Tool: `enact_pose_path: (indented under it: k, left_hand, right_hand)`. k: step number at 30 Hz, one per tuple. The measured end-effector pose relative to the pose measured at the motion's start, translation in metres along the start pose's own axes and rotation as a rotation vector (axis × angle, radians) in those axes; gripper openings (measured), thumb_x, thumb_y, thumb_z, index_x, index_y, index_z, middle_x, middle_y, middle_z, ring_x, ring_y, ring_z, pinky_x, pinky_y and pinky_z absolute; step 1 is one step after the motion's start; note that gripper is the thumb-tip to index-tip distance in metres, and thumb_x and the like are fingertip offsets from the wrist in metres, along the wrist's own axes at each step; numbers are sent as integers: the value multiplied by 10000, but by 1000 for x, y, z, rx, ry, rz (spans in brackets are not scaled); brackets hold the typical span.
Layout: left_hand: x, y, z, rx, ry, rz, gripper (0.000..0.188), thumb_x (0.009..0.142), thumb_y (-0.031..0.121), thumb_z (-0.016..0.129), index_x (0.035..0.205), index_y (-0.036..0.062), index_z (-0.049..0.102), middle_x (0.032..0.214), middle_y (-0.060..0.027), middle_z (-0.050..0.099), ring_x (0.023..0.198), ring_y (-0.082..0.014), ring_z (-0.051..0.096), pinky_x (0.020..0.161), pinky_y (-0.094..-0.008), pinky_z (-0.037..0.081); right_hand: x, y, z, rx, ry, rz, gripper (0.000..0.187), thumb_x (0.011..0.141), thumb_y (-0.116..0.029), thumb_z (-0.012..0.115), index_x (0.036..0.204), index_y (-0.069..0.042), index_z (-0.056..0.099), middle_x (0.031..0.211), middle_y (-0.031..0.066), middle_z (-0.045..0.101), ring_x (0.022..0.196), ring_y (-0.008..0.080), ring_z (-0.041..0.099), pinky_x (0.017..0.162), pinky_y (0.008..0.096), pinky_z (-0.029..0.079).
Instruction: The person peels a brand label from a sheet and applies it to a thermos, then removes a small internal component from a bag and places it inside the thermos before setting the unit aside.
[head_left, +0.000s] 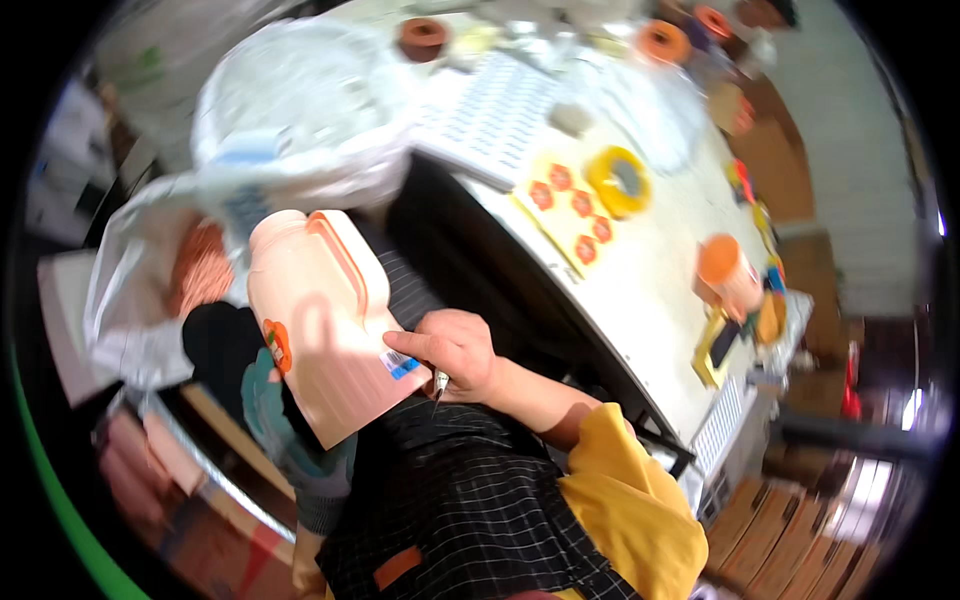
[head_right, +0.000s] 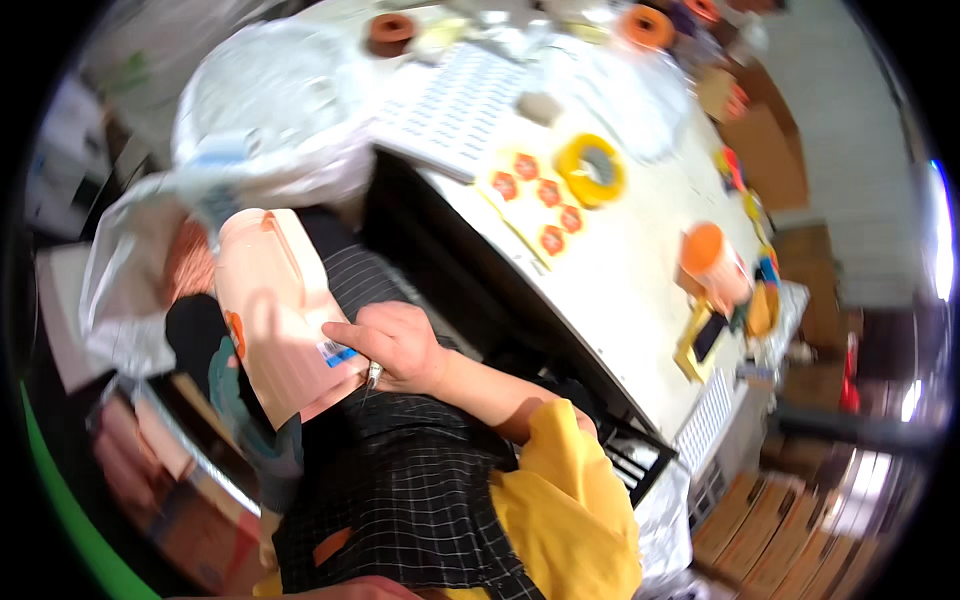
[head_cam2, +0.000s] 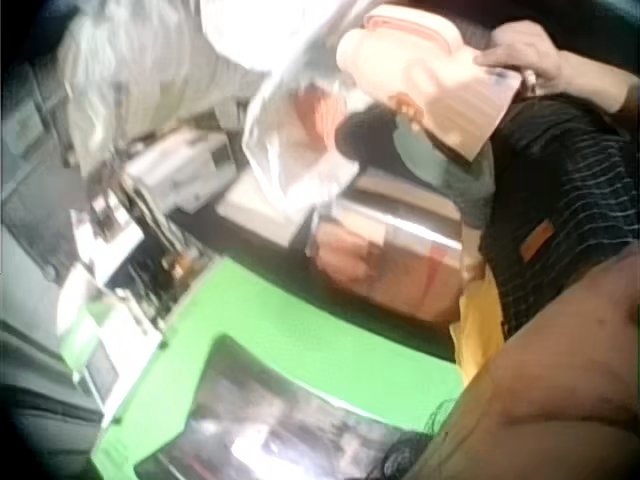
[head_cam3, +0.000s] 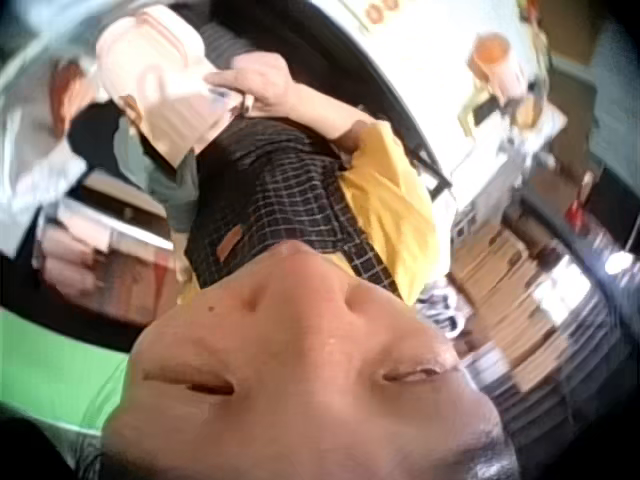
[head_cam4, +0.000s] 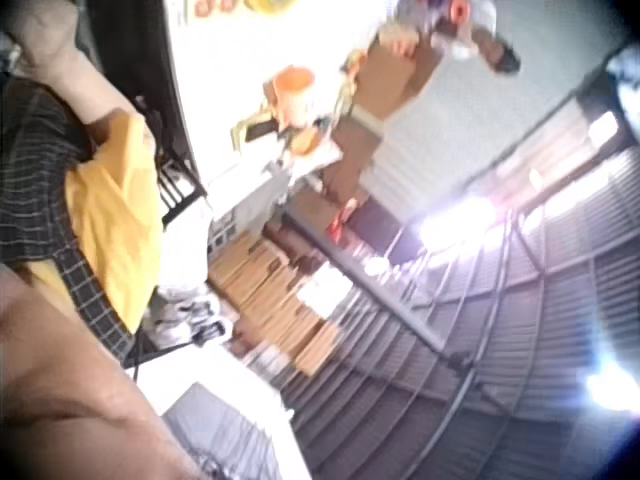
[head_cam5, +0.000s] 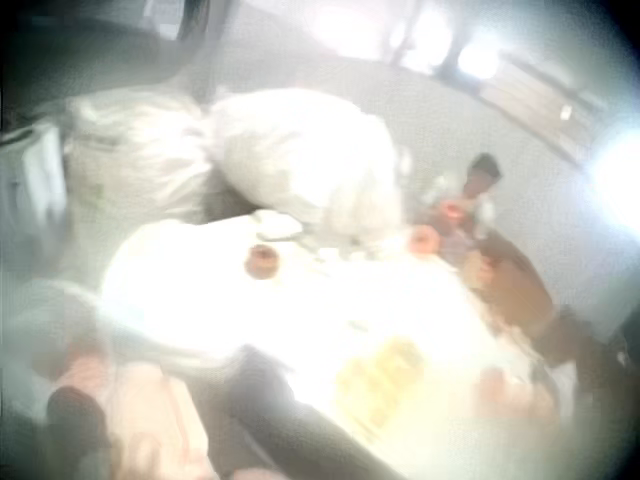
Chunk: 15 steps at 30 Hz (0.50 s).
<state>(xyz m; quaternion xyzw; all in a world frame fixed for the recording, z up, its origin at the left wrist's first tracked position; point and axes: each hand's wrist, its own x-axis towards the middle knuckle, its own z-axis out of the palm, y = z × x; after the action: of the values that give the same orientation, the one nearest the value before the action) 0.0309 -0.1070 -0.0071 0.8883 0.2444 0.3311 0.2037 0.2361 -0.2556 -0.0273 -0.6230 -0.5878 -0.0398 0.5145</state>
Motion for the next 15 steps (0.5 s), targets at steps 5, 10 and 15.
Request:
enact_pose_path:
  k: [5,10,15]
  left_hand:
    - [-1,6,12,-203,-305,34,583,1032,204,557,1549,-39,442,1550,-249,498,1435,-417,482,1204,-491,356]
    - [-2,-25,-10,-122,-280,-6,595,942,-11,661,1515,-3,502,1527,-210,532,1419,-402,505,1203,-478,375]
    - [28,-98,-22,97,21,-69,579,927,77,736,1461,25,518,1434,-215,586,1341,-421,545,1130,-495,420]
  right_hand:
    - [-48,62,-124,-636,625,58,259,981,-153,584,1133,49,642,948,156,656,777,253,652,706,370,539]
    - [-79,167,-293,-1267,791,221,211,955,-78,532,1129,30,583,886,121,592,754,286,535,725,383,485]
    - [-195,184,-338,-1524,403,902,407,992,-336,578,1218,0,617,939,143,650,785,291,605,771,390,526]
